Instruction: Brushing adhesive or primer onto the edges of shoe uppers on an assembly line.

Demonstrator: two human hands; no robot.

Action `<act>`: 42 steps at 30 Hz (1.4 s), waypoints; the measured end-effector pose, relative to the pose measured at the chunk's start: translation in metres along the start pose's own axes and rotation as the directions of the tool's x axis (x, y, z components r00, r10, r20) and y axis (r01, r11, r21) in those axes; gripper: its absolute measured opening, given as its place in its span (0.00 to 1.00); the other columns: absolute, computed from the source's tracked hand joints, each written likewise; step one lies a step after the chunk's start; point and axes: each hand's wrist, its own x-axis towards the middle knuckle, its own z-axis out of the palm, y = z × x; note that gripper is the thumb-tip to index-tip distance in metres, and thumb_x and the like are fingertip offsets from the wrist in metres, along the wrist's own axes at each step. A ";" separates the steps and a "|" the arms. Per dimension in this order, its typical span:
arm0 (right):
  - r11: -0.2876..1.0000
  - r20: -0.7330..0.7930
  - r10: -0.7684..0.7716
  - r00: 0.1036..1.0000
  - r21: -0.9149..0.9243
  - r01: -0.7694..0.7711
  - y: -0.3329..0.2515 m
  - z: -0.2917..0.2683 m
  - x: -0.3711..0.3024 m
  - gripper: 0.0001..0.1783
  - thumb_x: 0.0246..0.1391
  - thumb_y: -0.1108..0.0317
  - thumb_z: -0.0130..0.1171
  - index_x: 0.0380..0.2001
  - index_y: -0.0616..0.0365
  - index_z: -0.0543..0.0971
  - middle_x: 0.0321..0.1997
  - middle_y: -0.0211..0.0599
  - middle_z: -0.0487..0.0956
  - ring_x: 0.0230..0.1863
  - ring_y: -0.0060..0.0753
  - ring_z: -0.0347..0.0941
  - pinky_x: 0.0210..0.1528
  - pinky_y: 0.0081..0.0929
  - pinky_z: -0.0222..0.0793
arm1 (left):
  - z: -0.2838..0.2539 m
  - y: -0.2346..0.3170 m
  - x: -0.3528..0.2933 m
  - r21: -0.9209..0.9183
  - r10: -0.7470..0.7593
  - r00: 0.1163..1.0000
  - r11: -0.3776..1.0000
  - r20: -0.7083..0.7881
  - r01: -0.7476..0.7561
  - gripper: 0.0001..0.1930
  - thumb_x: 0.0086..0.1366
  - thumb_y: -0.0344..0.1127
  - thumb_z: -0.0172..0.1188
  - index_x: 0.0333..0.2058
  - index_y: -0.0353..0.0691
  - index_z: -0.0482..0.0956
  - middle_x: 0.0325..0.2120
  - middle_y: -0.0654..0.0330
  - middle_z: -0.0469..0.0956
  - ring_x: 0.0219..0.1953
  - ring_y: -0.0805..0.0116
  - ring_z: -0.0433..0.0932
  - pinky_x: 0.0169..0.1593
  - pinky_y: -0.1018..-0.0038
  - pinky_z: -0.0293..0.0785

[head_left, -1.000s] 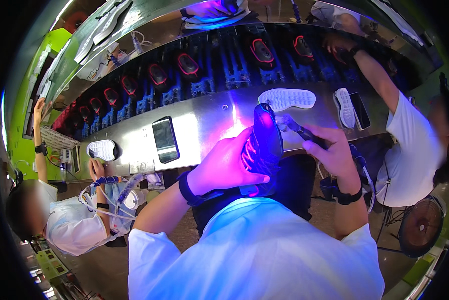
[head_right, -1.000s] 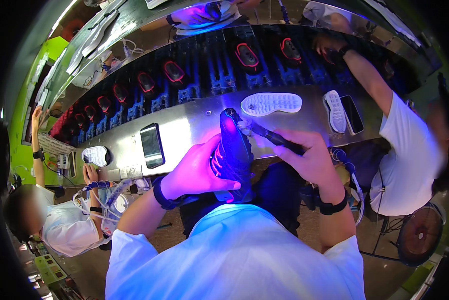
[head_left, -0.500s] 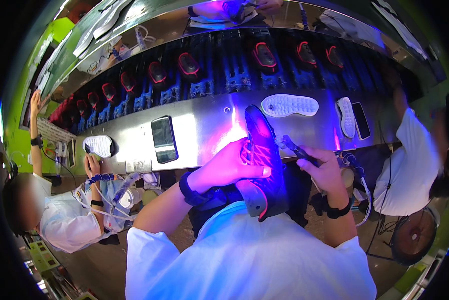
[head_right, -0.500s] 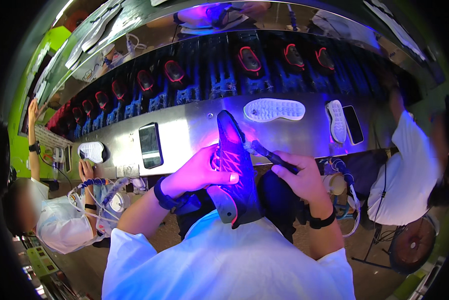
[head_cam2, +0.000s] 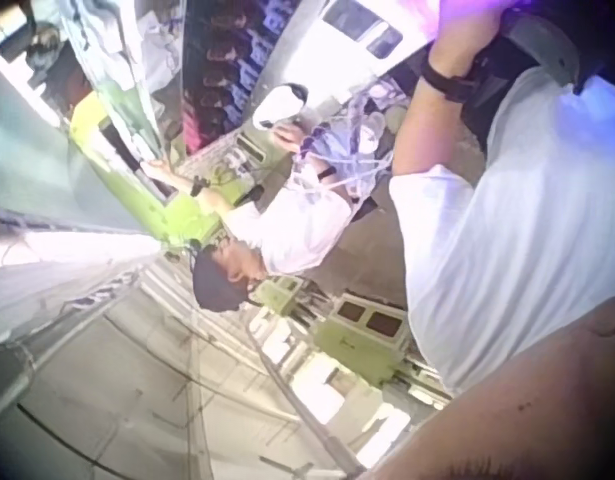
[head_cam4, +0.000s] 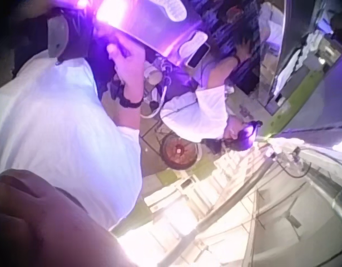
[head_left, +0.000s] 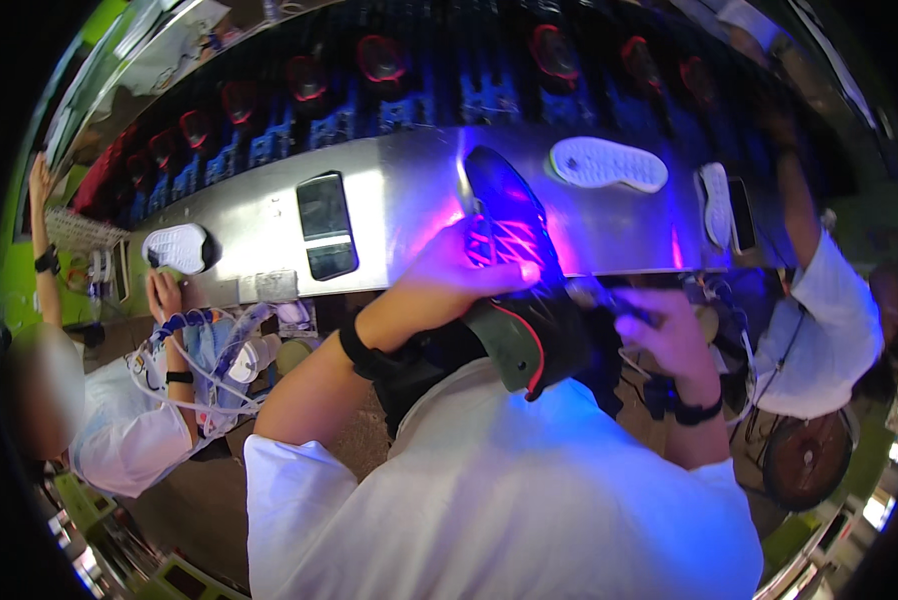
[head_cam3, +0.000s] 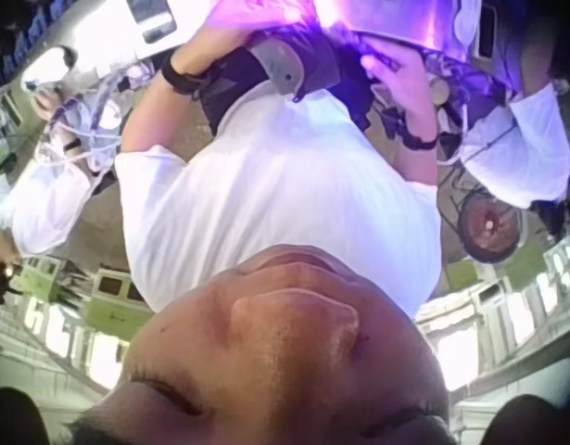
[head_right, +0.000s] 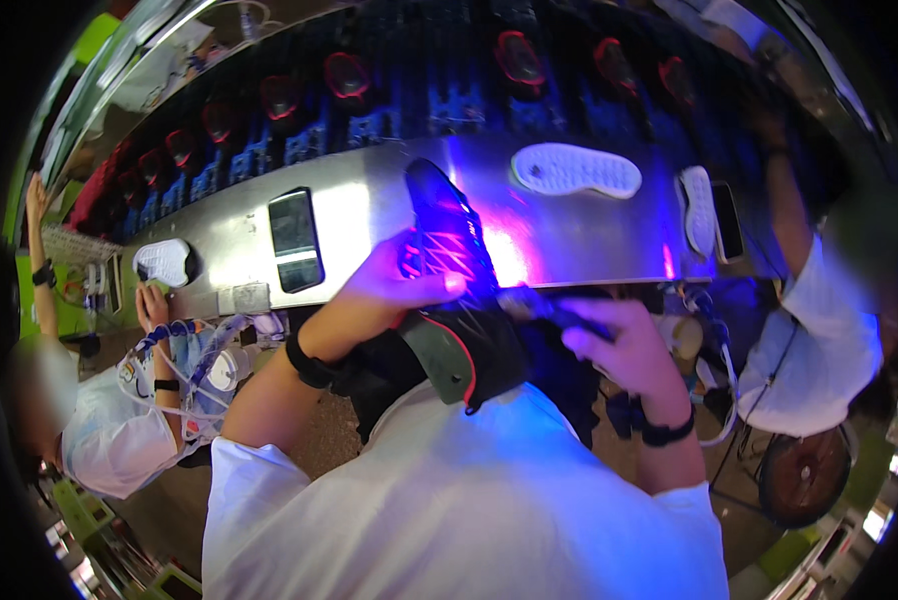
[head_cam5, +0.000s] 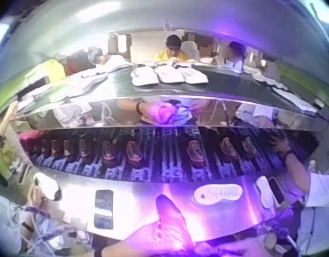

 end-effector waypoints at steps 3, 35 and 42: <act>0.998 -0.031 -0.049 0.998 0.035 0.050 -0.006 -0.003 0.012 0.20 0.54 0.72 0.67 0.52 0.63 0.81 0.31 0.27 0.79 0.30 0.16 0.71 0.35 0.19 0.70 | 0.007 -0.004 0.000 -0.061 0.123 0.992 0.990 -0.036 -0.125 0.20 0.60 0.30 0.70 0.50 0.35 0.76 0.39 0.62 0.81 0.40 0.74 0.80 0.46 0.75 0.78; 0.764 -0.074 -0.477 0.876 -0.529 0.371 -0.059 -0.047 -0.021 0.21 0.46 0.74 0.69 0.47 0.57 0.83 0.29 0.41 0.82 0.30 0.32 0.78 0.36 0.27 0.70 | 0.024 -0.010 -0.011 -0.610 -0.255 0.965 0.756 0.062 0.239 0.21 0.72 0.46 0.54 0.56 0.39 0.70 0.46 0.55 0.80 0.46 0.64 0.83 0.51 0.65 0.82; 0.686 0.016 -0.500 0.866 -0.602 0.408 -0.095 -0.038 0.006 0.21 0.46 0.74 0.70 0.47 0.57 0.84 0.22 0.36 0.74 0.23 0.28 0.70 0.27 0.25 0.62 | 0.006 -0.014 -0.024 -0.807 -0.310 0.915 0.452 0.257 0.380 0.26 0.70 0.53 0.53 0.58 0.41 0.69 0.45 0.49 0.79 0.43 0.52 0.83 0.37 0.67 0.85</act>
